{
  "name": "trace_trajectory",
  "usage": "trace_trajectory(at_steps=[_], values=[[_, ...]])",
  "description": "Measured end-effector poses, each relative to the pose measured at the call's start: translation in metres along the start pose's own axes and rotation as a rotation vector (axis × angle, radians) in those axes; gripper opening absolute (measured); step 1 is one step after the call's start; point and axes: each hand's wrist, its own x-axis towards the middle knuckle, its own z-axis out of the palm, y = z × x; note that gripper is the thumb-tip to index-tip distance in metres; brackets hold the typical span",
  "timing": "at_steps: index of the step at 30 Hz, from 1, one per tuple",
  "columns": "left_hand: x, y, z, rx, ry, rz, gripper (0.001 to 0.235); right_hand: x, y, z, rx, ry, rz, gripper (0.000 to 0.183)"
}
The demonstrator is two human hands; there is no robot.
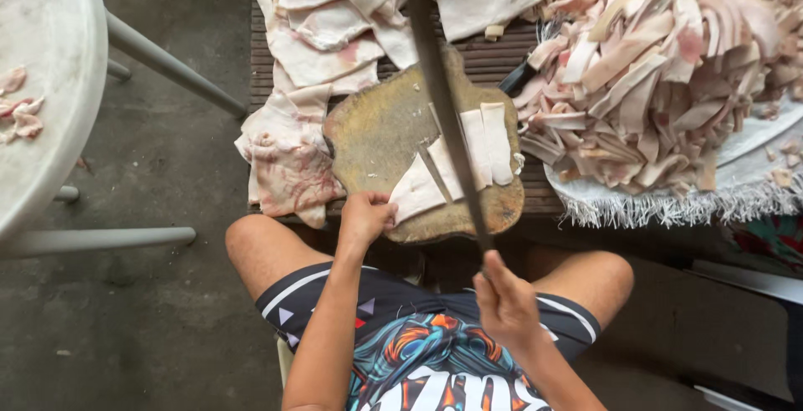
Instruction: The person slices large sheets of processed animal skin into strips and then into smaller pieces using a large knife on a wooden block.
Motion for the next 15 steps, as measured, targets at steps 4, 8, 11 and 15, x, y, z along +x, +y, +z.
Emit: trace_trajectory(at_steps=[4,8,11,15], values=[[0.010,0.011,-0.001,0.019,0.035,0.033,0.019,0.011,0.023,0.036,-0.304,-0.245,0.354,0.061],[0.008,-0.007,0.000,-0.143,-0.024,0.045,0.015,0.023,0.012,0.029,-0.151,-0.347,0.766,0.061],[0.022,-0.009,0.000,-0.220,0.006,0.018,0.015,0.035,-0.001,0.008,-0.065,-0.147,0.408,0.058],[0.019,-0.034,-0.013,-0.277,-0.046,0.025,0.018,0.011,-0.010,-0.007,0.069,-0.092,0.259,0.060]])
